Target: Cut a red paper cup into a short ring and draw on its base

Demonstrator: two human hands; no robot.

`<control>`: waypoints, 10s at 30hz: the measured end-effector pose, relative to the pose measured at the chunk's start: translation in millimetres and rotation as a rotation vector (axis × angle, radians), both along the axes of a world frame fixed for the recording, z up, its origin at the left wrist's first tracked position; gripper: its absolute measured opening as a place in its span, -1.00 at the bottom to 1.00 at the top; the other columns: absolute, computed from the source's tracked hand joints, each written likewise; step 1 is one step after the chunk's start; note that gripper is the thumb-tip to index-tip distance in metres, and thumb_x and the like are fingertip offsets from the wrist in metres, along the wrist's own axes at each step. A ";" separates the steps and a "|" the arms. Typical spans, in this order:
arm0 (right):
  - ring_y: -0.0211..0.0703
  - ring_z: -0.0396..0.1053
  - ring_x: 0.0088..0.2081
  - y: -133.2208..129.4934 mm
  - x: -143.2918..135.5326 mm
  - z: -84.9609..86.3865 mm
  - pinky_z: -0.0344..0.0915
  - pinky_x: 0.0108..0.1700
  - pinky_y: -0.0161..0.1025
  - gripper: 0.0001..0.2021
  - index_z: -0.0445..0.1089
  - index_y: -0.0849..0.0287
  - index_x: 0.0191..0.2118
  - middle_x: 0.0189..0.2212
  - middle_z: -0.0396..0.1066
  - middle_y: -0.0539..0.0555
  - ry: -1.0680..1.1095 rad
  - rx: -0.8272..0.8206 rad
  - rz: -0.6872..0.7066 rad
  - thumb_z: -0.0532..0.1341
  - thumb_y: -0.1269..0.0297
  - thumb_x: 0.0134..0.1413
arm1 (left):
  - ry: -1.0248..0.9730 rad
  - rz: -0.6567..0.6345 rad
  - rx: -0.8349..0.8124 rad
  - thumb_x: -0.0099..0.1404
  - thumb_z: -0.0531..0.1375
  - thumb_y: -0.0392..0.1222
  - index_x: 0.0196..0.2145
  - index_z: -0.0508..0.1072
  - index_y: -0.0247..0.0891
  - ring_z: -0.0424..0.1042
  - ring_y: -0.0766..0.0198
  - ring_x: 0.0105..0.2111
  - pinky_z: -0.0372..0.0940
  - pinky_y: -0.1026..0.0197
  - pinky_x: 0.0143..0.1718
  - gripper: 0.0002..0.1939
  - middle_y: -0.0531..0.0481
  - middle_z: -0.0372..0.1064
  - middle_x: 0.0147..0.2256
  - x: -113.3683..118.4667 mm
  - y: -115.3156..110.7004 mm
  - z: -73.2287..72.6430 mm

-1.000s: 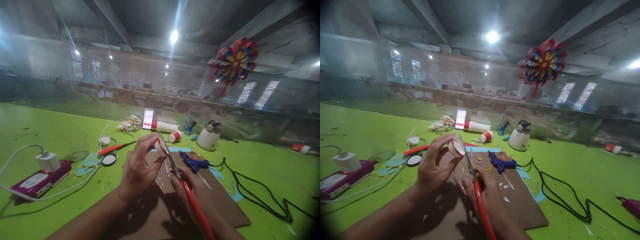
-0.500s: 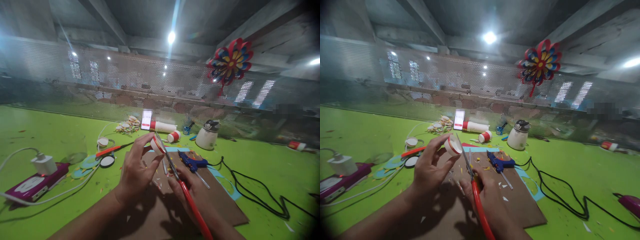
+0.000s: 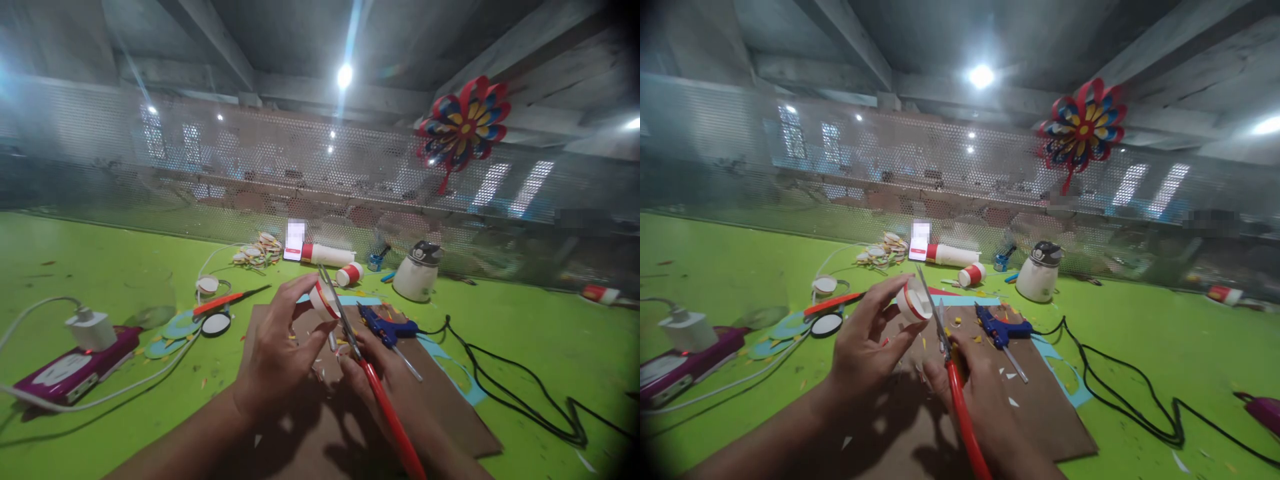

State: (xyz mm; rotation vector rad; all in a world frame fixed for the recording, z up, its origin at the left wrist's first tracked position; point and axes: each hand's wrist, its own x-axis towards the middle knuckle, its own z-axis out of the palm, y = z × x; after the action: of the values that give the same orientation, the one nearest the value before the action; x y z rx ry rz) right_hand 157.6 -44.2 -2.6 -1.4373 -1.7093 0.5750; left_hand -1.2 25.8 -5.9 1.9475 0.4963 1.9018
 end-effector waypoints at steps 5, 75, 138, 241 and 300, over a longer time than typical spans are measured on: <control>0.01 0.42 -0.18 1.4 0.7 -0.4 0.34 -0.09 -0.12 -0.56 0.38 0.20 0.00 -0.36 0.45 0.09 -0.011 0.044 -0.030 0.10 -0.04 0.18 | -0.034 -0.071 -0.029 0.20 0.28 -0.39 0.16 0.32 -0.10 0.32 0.04 0.12 0.38 0.01 0.12 -0.41 -0.12 0.25 0.11 0.4 -0.8 0.9; 0.04 0.50 -0.23 3.0 8.8 6.6 0.42 -0.18 -0.10 -0.67 0.50 0.13 -0.23 -0.38 0.55 0.10 -0.097 0.098 -0.041 0.13 0.00 0.19 | -0.194 -0.353 -0.427 0.12 0.37 -0.24 0.06 0.36 -0.28 0.52 0.13 -0.11 0.44 0.00 0.00 -0.45 -0.17 0.47 -0.08 -1.1 2.6 14.2; 0.10 0.44 -0.05 -3.8 14.6 22.5 0.42 -0.05 -0.01 -0.60 0.42 0.13 0.01 -0.07 0.47 0.22 -0.370 0.157 -0.189 0.29 0.11 0.05 | -0.279 -0.535 -0.537 0.05 0.42 -0.35 -0.08 0.47 -0.25 0.55 0.27 -0.18 0.43 0.30 -0.11 -0.56 -0.08 0.56 -0.16 -4.8 -0.9 22.9; 0.01 0.48 -0.18 -5.8 49.0 14.6 0.44 -0.19 -0.10 -0.57 0.43 0.01 0.03 -0.18 0.52 0.13 -0.597 0.439 -0.109 0.22 -0.07 0.10 | -0.203 -0.864 -0.761 0.05 0.42 -0.24 -0.15 0.59 -0.29 0.53 0.20 -0.28 0.46 0.24 -0.23 -0.64 -0.13 0.54 -0.25 -21.1 0.7 32.5; 0.18 0.44 0.05 -6.1 59.1 6.6 0.47 -0.04 0.09 -0.46 0.33 0.00 0.19 0.03 0.48 0.19 -0.754 0.373 -0.110 0.22 -0.05 0.12 | -0.206 -1.094 -0.870 0.22 0.25 -0.12 -0.23 0.57 -0.45 0.53 0.13 -0.34 0.40 0.20 -0.31 -0.70 -0.23 0.55 -0.32 -20.9 8.7 25.2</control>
State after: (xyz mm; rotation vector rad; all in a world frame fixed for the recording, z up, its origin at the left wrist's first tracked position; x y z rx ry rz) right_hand 216.8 -50.3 4.0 -1.5488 -2.1292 -0.3972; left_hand -22.1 34.5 19.3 1.0315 0.0834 0.8989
